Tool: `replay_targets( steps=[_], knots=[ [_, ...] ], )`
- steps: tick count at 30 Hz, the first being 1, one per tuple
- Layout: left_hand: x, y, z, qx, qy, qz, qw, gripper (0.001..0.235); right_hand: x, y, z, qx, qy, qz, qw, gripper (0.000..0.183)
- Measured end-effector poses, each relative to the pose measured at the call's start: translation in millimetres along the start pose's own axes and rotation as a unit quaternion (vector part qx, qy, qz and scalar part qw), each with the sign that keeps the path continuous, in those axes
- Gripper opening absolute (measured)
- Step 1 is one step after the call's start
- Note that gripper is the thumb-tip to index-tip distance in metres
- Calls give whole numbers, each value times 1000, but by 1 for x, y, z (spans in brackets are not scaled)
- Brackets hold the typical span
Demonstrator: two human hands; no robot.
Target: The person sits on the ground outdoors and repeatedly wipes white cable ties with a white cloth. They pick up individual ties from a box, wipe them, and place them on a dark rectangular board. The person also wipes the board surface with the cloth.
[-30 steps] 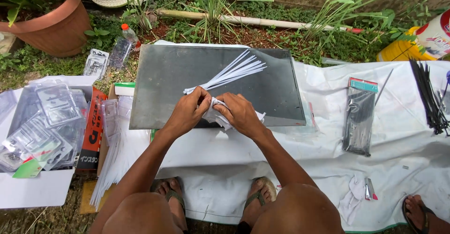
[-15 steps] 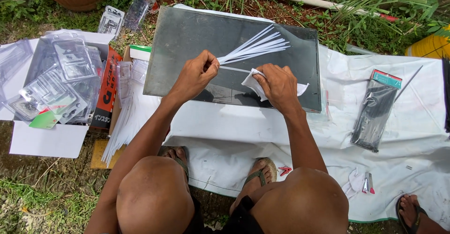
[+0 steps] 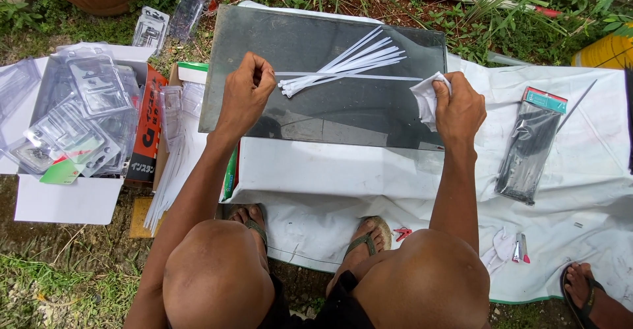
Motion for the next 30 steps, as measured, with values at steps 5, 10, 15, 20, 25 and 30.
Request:
replay_targets(
  steps=[5,10,15,20,25,30],
  knots=[
    [29,-1,-10,-4,43,-7,999,9,-21,26,10,-4,-85,131,988,20],
    [84,-21,-27,-6,153,-60,986,9,8,131,22,-44,-26,331,942,22],
    [91,-13,-26,-60,164,-123,977,13,72,185,0,-125,105,354,921,23],
    [88,-11,-31,-96,187,-150,966,13,58,192,4,-171,121,223,952,9],
    [74,-5,-26,-129,190,-169,958,14,45,177,8,-197,113,190,955,11],
    [30,11,-13,-157,85,-183,967,10,35,116,12,-143,82,164,972,16]
  ],
)
Point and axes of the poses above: each hand's wrist, its own z-axis towards the middle knuckle, its own x-axis out of the palm, y = z × x, the point moved 10 cm from there along z, towards the middle knuckle, and after that the axes turned 9 degrees about -x, right-handed, at the moved point
